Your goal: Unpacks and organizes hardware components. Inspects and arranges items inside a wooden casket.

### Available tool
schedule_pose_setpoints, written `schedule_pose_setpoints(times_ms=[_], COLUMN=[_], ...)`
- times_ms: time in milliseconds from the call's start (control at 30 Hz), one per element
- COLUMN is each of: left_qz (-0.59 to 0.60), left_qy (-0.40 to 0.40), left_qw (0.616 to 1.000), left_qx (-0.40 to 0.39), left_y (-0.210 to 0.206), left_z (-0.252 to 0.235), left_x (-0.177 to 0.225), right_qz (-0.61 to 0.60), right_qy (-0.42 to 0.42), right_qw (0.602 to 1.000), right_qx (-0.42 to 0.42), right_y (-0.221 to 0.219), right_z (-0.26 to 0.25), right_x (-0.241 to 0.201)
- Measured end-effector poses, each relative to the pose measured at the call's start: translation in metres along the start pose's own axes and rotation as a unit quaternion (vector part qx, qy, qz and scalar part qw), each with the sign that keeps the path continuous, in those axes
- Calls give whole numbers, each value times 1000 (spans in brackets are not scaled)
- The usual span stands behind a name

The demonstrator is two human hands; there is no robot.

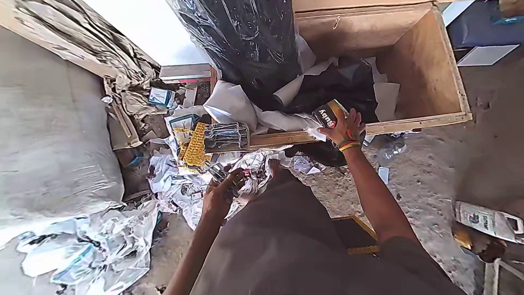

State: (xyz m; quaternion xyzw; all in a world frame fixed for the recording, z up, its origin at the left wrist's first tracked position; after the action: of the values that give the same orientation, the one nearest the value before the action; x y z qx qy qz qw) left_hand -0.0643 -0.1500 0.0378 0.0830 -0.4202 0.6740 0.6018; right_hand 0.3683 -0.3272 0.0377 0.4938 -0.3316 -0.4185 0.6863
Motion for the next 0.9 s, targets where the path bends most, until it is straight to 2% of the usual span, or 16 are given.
schedule_pose_setpoints(times_ms=[333, 433, 533, 600, 667, 800, 900], left_qz=[-6, -3, -15, -19, -16, -40, -55], left_qy=[-15, -15, -13, -17, -22, -40, -59], left_qw=[1000, 1000, 1000, 1000, 1000, 998, 996], left_qx=[-4, -12, -13, -12, -11, 33, 48], left_y=[6, 7, 5, 6, 10, 20, 35], left_z=[3, 4, 8, 13, 12, 4, -3], left_x=[1, 2, 3, 6, 6, 5, 2], right_qz=[-95, -120, -168, -208, -234, -221, -165], right_qy=[-25, -33, 17, 74, 147, 329, 468], right_qw=[991, 981, 954, 928, 912, 910, 865], right_qx=[89, 148, 249, 299, 304, 124, 78], right_y=[31, 40, 54, 62, 61, 18, -8], right_z=[7, 9, 20, 31, 42, 68, 89], right_x=[12, 16, 10, -14, -54, -164, -246])
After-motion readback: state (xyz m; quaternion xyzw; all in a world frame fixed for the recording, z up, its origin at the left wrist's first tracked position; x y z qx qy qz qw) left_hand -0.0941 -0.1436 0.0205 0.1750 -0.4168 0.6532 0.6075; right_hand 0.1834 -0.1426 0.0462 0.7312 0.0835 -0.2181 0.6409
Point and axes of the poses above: each hand's wrist, its own z-axis away from the middle knuckle, its own y-axis out of the back of the hand, x = y × z, the point moved 5 cm from there along -z, towards the middle knuckle, and after that the axes turned 11 degrees about z, right-handed, at the moved point
